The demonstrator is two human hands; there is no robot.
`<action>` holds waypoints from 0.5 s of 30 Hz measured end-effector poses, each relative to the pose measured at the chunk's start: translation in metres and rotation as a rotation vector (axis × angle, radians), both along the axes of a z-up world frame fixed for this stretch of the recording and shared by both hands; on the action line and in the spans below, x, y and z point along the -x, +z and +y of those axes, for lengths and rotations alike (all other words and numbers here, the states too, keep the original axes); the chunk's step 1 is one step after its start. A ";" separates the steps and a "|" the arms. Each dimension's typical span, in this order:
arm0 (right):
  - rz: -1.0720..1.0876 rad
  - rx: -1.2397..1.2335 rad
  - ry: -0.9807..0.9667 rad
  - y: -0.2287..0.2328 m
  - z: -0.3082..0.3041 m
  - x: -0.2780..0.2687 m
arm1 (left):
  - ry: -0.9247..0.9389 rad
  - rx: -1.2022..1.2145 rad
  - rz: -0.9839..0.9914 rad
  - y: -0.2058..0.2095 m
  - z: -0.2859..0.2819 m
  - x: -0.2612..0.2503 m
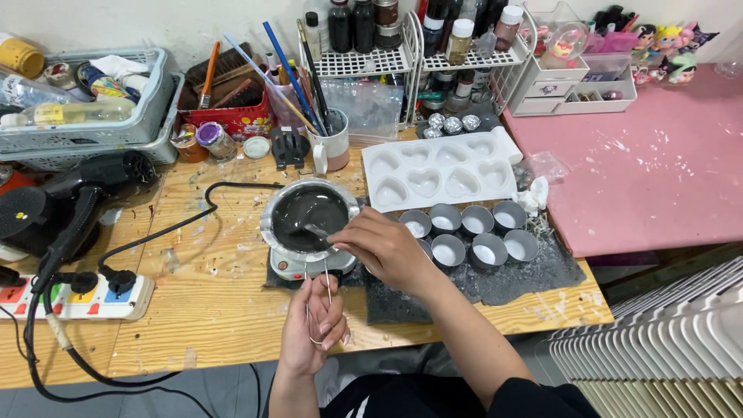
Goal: The person stirs a dark liquid in a pot on a burner and uses a spoon to transfer it into small metal cups. They then fill the cavities of a heart-shaped mold with the liquid and arrange the items on the workspace.
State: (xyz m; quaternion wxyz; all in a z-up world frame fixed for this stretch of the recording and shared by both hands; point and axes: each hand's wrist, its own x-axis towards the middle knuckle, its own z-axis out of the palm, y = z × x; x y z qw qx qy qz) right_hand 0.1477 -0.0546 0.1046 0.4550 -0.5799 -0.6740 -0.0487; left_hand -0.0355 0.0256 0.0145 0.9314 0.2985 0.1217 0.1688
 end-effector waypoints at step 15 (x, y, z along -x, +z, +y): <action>-0.045 -0.029 -0.098 -0.012 0.006 -0.002 | 0.042 -0.054 0.024 0.000 -0.008 -0.003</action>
